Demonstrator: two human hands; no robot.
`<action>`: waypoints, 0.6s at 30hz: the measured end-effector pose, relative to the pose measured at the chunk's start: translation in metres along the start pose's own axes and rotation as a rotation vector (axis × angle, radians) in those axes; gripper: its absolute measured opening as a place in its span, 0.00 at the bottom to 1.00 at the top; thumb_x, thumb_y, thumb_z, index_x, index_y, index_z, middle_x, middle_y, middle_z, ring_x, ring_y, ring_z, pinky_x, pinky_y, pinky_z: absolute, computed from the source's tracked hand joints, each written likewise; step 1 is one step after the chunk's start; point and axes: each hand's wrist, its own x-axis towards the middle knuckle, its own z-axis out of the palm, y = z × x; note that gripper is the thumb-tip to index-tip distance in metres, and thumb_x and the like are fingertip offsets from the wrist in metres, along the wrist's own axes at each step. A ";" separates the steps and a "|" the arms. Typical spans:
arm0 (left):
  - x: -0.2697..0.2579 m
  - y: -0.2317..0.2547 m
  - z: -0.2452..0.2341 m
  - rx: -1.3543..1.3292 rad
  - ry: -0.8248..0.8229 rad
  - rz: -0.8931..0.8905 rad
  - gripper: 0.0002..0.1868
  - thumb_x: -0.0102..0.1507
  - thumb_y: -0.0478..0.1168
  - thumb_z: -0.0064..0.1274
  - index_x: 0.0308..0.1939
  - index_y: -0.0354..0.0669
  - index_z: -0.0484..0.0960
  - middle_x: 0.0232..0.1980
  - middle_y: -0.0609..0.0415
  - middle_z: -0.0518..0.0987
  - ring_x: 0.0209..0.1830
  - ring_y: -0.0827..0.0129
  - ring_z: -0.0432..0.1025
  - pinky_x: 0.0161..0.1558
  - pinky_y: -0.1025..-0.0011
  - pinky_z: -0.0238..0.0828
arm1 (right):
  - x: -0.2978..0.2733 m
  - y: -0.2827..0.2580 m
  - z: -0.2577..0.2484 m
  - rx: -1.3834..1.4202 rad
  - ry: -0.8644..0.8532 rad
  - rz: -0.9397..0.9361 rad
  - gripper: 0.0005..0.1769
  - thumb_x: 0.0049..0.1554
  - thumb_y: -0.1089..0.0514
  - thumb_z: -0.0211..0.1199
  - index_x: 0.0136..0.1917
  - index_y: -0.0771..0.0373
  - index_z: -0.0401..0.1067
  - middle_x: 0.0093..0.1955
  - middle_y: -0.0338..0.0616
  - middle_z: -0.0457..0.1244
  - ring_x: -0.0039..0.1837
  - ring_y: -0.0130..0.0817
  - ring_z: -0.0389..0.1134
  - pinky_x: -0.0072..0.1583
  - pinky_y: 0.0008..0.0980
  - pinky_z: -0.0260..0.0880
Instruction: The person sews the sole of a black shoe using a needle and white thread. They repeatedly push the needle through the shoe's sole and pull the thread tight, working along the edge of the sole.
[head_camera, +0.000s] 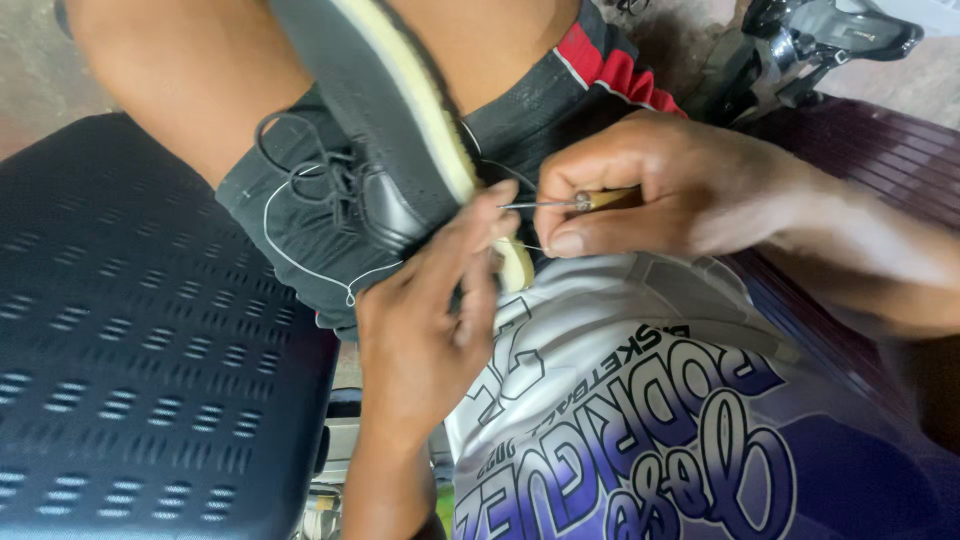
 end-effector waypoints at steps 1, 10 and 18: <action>0.002 0.002 -0.002 0.054 -0.037 0.030 0.27 0.67 0.25 0.55 0.69 0.46 0.72 0.54 0.52 0.83 0.50 0.64 0.83 0.49 0.71 0.80 | -0.003 -0.005 0.000 0.030 0.003 -0.046 0.08 0.59 0.57 0.63 0.47 0.64 0.76 0.37 0.38 0.70 0.39 0.20 0.65 0.41 0.25 0.65; 0.019 0.001 -0.007 0.051 -0.089 -0.129 0.39 0.57 0.33 0.70 0.70 0.48 0.70 0.43 0.52 0.77 0.30 0.68 0.70 0.29 0.74 0.72 | 0.016 -0.018 0.023 -0.278 0.183 -0.046 0.09 0.56 0.53 0.68 0.45 0.60 0.76 0.25 0.43 0.61 0.27 0.28 0.59 0.33 0.33 0.57; 0.007 -0.009 0.007 -0.016 0.032 -0.188 0.57 0.53 0.31 0.72 0.80 0.46 0.54 0.37 0.57 0.71 0.32 0.75 0.74 0.37 0.75 0.76 | 0.023 0.013 0.034 -0.709 0.512 -0.381 0.09 0.64 0.54 0.62 0.43 0.59 0.72 0.39 0.41 0.61 0.33 0.36 0.65 0.35 0.37 0.62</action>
